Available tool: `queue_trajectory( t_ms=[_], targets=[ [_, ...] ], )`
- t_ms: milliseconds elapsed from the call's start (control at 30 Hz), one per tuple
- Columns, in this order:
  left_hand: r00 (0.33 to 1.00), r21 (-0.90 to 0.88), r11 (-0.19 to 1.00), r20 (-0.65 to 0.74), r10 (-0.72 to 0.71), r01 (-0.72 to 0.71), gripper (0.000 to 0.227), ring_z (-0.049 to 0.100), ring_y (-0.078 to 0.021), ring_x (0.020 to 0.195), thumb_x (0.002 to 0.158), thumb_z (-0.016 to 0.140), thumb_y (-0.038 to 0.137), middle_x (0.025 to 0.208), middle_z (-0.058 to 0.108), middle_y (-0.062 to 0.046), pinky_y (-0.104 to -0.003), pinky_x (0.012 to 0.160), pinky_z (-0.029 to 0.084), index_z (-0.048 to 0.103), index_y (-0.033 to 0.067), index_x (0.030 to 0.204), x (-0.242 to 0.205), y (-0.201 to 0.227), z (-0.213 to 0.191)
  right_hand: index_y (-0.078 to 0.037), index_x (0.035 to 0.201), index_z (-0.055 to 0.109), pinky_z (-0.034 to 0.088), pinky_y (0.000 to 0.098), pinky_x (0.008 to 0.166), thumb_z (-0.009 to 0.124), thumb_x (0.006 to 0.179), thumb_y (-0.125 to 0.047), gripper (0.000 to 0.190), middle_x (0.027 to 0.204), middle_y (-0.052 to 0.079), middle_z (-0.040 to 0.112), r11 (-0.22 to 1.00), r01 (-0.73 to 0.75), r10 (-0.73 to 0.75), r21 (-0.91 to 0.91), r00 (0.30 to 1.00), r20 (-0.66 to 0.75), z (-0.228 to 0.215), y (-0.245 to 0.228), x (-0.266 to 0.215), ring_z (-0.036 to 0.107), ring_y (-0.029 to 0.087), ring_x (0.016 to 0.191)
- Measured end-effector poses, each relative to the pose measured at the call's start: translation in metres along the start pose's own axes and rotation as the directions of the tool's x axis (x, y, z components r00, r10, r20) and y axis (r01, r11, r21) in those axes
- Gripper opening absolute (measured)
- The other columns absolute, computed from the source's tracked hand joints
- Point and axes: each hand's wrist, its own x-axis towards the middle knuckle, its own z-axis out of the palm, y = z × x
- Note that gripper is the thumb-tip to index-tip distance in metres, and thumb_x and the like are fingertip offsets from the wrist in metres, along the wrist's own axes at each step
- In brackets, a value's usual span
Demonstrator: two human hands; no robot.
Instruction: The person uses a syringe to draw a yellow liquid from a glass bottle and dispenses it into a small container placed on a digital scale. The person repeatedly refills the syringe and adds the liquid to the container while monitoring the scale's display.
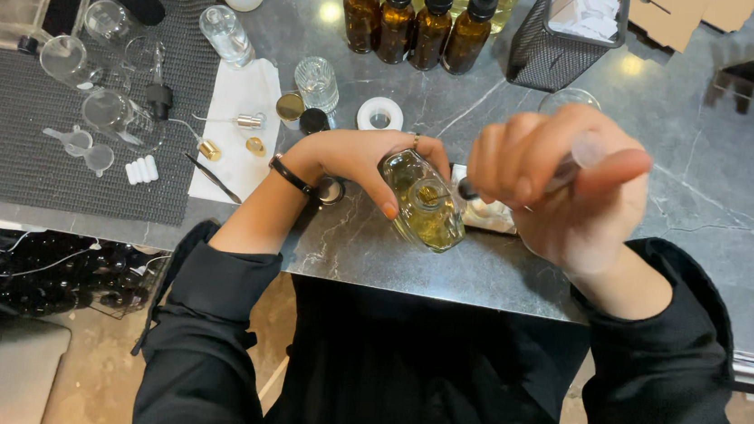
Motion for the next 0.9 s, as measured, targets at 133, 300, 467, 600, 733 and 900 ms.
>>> queue_trajectory(
  t_ms=[133, 300, 467, 600, 733, 900],
  targets=[
    [0.999, 0.062, 0.998, -0.03, -0.025, 0.026, 0.071, 0.062, -0.0123, 0.108, 0.072, 0.084, 0.046, 0.121, 0.063, -0.001, -0.027, 0.094, 0.049, 0.054, 0.0132, 0.128, -0.001, 0.0, 0.0, -0.013, 0.081, 0.054, 0.034, 0.0319, 0.058, 0.051, 0.104, -0.065, 0.057, 0.065, 0.001, 0.046, 0.999, -0.046, 0.045, -0.012, 0.999, -0.007, 0.002, 0.012, -0.003, 0.038, 0.016, 0.052],
    [1.0, -0.007, 1.0, -0.025, 0.0, -0.001, 0.071, 0.063, -0.0099, 0.104, 0.071, 0.087, 0.043, 0.117, 0.066, 0.0, -0.025, 0.091, 0.05, 0.055, 0.0118, 0.126, 0.0, -0.004, 0.0, -0.011, 0.077, 0.053, 0.031, 0.0307, 0.054, 0.054, 0.101, -0.065, 0.06, 0.057, 0.0, 0.037, 0.999, -0.026, 0.027, 0.021, 0.999, -0.048, 0.004, 0.019, -0.003, 0.033, 0.015, 0.048],
    [0.999, 0.031, 1.0, -0.032, -0.002, 0.003, 0.072, 0.063, -0.0117, 0.11, 0.071, 0.087, 0.045, 0.121, 0.064, -0.001, -0.028, 0.095, 0.051, 0.055, 0.0118, 0.127, 0.0, -0.004, -0.002, -0.013, 0.076, 0.05, 0.027, 0.0295, 0.051, 0.056, 0.097, -0.067, 0.058, 0.055, -0.001, 0.032, 0.999, -0.024, 0.027, 0.04, 0.996, -0.081, 0.005, 0.021, -0.001, 0.028, 0.013, 0.047],
    [0.997, 0.099, 0.994, -0.068, -0.046, 0.052, 0.066, 0.062, -0.0088, 0.111, 0.074, 0.087, 0.037, 0.121, 0.064, 0.002, -0.024, 0.099, 0.047, 0.057, 0.0132, 0.128, -0.006, 0.007, 0.0, -0.013, 0.078, 0.051, 0.026, 0.0273, 0.05, 0.054, 0.098, -0.063, 0.054, 0.054, -0.003, 0.027, 0.998, -0.002, 0.007, 0.056, 0.997, -0.083, 0.015, 0.017, 0.004, 0.028, 0.011, 0.047],
    [0.982, 0.211, 0.974, -0.185, -0.044, 0.083, 0.066, 0.052, -0.0128, 0.125, 0.081, 0.081, 0.035, 0.134, 0.057, -0.002, -0.026, 0.106, 0.038, 0.052, 0.0121, 0.136, -0.025, 0.035, 0.03, -0.012, 0.085, 0.055, 0.036, 0.0274, 0.053, 0.047, 0.102, -0.06, 0.051, 0.059, -0.003, 0.034, 0.999, 0.031, -0.03, 0.01, 0.994, -0.1, 0.014, 0.012, 0.0, 0.034, 0.012, 0.051],
    [0.55, 0.344, 0.937, -0.794, 0.258, 0.058, 0.103, 0.032, -0.0268, 0.153, 0.078, 0.086, 0.033, 0.162, 0.031, -0.014, -0.044, 0.129, 0.029, 0.022, 0.0069, 0.154, -0.037, 0.039, 0.121, -0.018, 0.099, 0.054, 0.043, 0.0278, 0.056, 0.039, 0.108, -0.061, 0.046, 0.066, -0.005, 0.041, 0.99, 0.135, -0.136, -0.051, 0.991, -0.02, -0.001, 0.003, -0.006, 0.042, 0.011, 0.056]
  ],
)
